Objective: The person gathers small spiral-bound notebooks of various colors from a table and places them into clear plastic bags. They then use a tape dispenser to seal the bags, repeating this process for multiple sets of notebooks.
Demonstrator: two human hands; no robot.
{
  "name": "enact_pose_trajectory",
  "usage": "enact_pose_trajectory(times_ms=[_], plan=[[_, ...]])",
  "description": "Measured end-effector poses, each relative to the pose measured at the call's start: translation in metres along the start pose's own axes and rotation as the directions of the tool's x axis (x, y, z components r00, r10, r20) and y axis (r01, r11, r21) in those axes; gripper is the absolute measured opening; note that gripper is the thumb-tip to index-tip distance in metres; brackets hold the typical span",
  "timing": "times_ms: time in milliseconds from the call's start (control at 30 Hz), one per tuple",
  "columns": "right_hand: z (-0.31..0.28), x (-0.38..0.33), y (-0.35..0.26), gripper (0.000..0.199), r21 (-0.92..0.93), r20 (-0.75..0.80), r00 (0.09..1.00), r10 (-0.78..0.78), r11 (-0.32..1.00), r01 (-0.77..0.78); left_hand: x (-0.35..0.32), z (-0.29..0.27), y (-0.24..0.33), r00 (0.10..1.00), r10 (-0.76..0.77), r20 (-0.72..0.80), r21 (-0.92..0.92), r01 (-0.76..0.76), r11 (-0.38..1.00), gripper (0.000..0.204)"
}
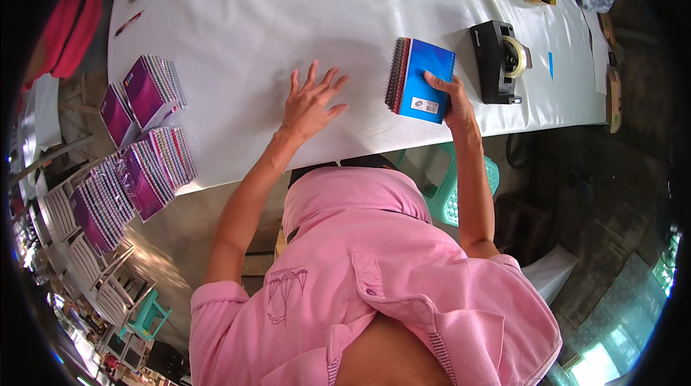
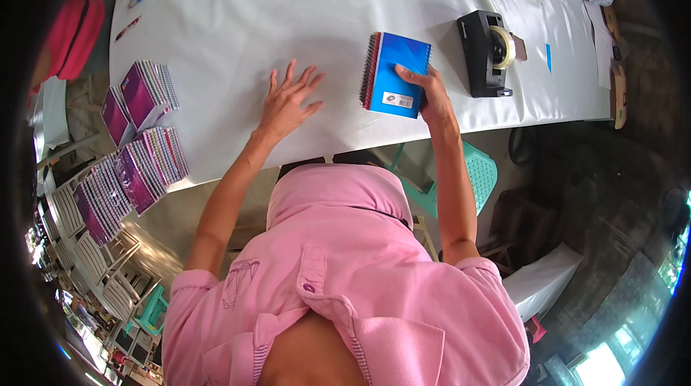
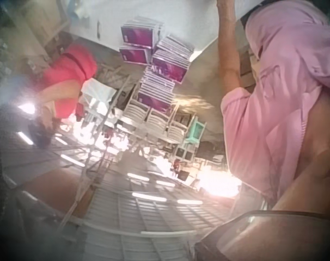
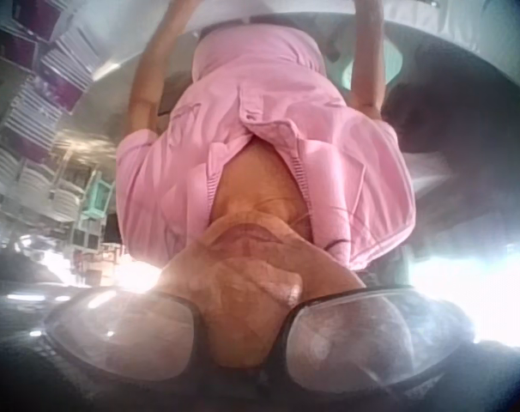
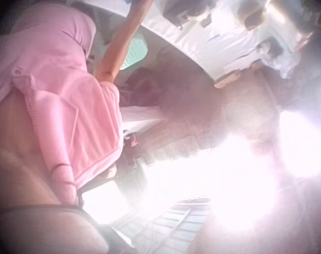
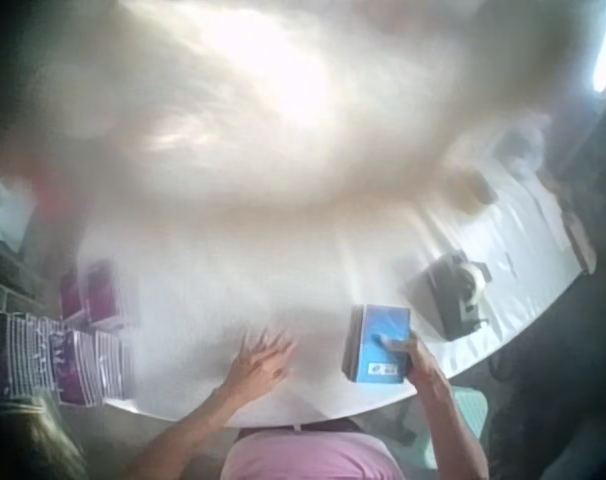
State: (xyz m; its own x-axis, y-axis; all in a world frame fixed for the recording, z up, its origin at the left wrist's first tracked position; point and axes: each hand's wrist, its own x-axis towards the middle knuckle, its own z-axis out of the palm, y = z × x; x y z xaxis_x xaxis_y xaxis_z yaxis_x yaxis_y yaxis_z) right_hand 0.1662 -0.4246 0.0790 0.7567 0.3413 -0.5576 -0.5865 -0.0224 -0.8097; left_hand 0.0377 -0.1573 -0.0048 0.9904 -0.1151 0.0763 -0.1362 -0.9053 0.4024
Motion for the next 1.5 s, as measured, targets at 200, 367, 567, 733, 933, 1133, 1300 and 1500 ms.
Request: enact_pose_trajectory(times_ms=[200, 367, 567, 733, 933, 1133, 1300, 1500], plan=[[0.075, 0.011, -0.018, 0.053, 0.131, 0.090, 0.996, 0.015, 0.991, -0.027, 0.019, 0.034, 0.051, 0.937, -0.334, -0.107, 0.031, 0.339, 0.940, 0.074], [0.093, 0.052, 0.006, 0.061, 0.100, 0.155, 0.988, 0.016, 0.995, -0.032, -0.011, 0.023, 0.024, 0.901, -0.381, -0.206, 0.045, 0.398, 0.916, 0.066], [0.110, 0.079, 0.023, 0.070, -0.125, 0.154, 0.988, 0.002, 0.992, 0.018, -0.034, 0.029, 0.001, 0.892, -0.362, -0.272, 0.050, 0.388, 0.920, 0.062], [0.116, 0.079, 0.017, 0.063, -0.286, 0.162, 0.987, 0.005, 0.957, 0.042, -0.034, 0.028, 0.003, 0.885, -0.388, -0.256, 0.036, 0.410, 0.911, 0.061], [0.107, 0.093, 0.054, 0.063, -0.744, 0.039, 0.884, -0.465, 0.577, 0.337, -0.013, 0.005, 0.002, 0.852, -0.489, -0.189, -0.290, 0.428, 0.856, 0.064], [0.125, 0.077, 0.071, 0.061, -0.786, -0.045, 0.836, -0.547, 0.535, 0.308, 0.040, -0.013, 0.014, 0.829, -0.548, 0.107, -0.742, 0.434, 0.511, 0.073], [0.082, 0.080, 0.076, 0.065, -0.848, -0.097, 0.765, -0.637, 0.455, 0.272, 0.041, 0.012, 0.011, 0.812, -0.582, -0.025, -0.818, 0.318, 0.479, 0.075], [0.028, 0.057, 0.077, 0.047, -0.907, -0.366, 0.732, -0.575, 0.398, -0.140, 0.043, 0.010, 0.026, 0.763, -0.647, -0.011, -0.828, 0.356, 0.433, 0.075]])
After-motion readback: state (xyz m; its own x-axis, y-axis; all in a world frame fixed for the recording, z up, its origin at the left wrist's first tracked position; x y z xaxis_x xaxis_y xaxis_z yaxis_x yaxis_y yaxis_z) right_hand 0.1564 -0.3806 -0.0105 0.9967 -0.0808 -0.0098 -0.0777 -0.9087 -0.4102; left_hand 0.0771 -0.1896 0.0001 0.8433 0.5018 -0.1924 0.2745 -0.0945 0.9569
